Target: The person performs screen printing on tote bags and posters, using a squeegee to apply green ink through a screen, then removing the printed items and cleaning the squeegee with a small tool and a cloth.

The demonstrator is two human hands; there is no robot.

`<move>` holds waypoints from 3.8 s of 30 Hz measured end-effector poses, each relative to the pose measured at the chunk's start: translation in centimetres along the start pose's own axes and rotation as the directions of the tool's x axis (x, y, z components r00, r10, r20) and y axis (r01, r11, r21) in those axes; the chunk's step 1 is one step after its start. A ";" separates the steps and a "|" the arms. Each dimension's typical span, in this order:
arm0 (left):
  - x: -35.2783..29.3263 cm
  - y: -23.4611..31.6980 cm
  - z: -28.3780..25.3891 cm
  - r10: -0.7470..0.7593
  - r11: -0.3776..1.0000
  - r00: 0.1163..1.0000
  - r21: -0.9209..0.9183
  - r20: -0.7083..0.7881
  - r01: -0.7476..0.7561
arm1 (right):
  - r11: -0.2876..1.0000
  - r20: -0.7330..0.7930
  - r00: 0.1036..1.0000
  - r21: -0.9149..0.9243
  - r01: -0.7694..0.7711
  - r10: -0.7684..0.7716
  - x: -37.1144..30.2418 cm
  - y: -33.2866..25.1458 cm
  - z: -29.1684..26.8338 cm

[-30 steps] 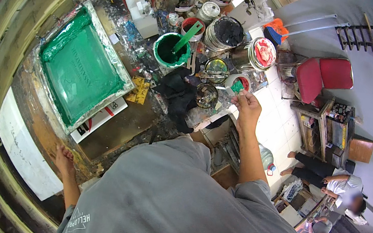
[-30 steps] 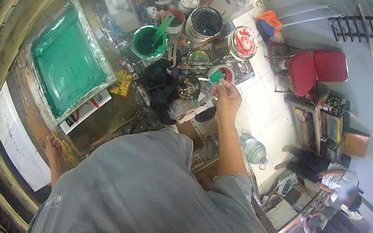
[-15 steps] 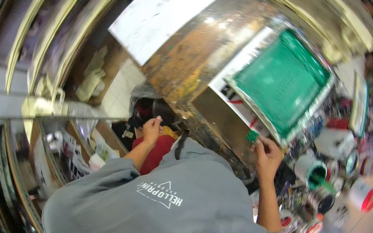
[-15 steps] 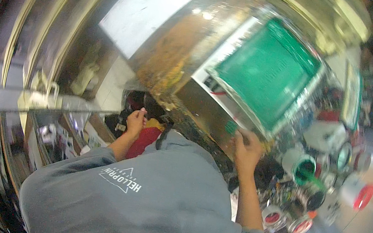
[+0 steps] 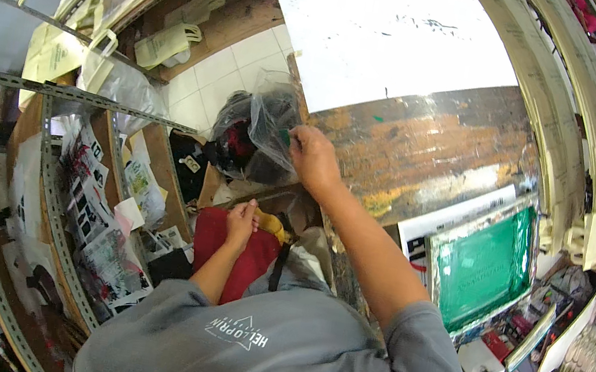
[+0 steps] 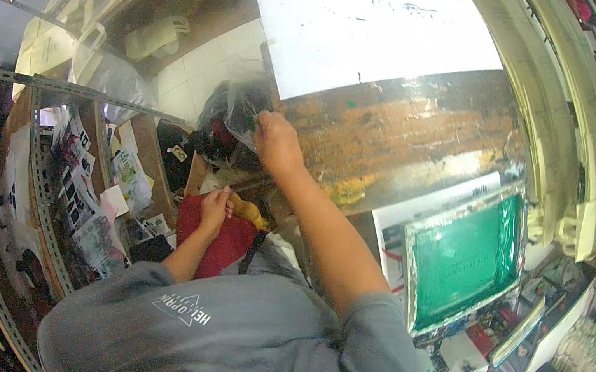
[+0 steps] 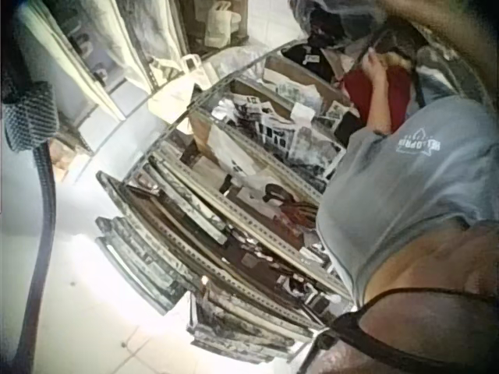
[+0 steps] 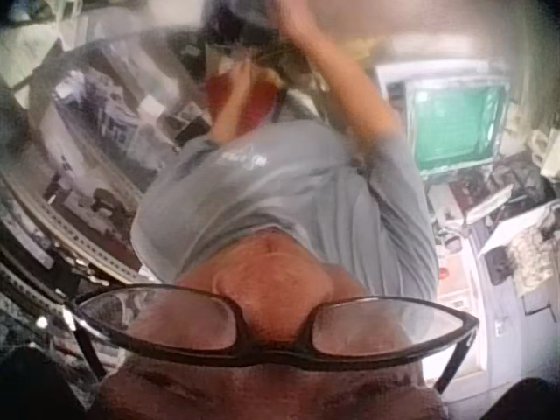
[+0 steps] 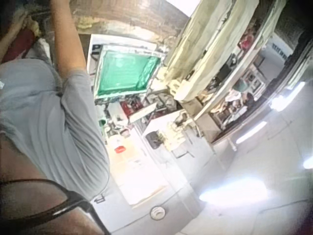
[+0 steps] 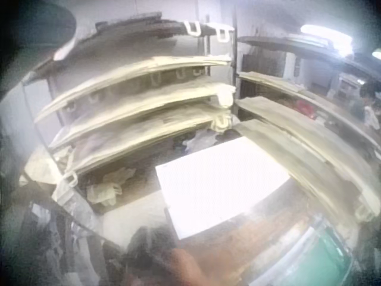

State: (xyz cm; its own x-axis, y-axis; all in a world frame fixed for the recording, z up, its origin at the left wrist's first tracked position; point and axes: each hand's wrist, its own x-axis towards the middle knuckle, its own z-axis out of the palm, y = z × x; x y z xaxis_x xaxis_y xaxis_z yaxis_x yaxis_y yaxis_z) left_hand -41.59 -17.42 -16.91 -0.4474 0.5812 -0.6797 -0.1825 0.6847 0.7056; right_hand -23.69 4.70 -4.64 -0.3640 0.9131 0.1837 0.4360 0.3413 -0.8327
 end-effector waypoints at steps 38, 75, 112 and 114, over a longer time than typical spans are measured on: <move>-3.1 11.0 41.6 0.676 -0.133 0.175 0.352 0.716 -0.926 | -0.105 -0.753 0.347 -0.479 -0.871 0.558 -40.0 27.0 -60.3; -3.2 11.1 41.6 0.662 -0.171 0.206 0.413 0.720 -0.895 | 0.309 -0.695 0.283 -0.091 -0.947 0.661 -39.9 28.1 -62.7; -3.7 11.4 41.7 0.641 -0.183 0.183 0.381 0.745 -0.907 | -0.101 -0.643 0.499 -0.666 -0.739 0.581 -29.6 31.7 -58.4; -3.8 11.6 42.0 0.644 -0.177 0.166 0.357 0.747 -0.917 | 0.118 -0.393 0.716 -0.827 -0.550 0.577 -32.1 32.7 -61.5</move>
State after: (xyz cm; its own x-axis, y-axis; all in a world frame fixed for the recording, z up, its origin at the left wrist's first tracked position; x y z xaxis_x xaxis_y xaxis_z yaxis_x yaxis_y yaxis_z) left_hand -5.22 6.82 -14.60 0.4622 0.8658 0.1916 0.7550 -0.4976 0.4272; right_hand 52.88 0.29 -5.64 0.3150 0.9381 -0.1440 0.9321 -0.2773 0.2329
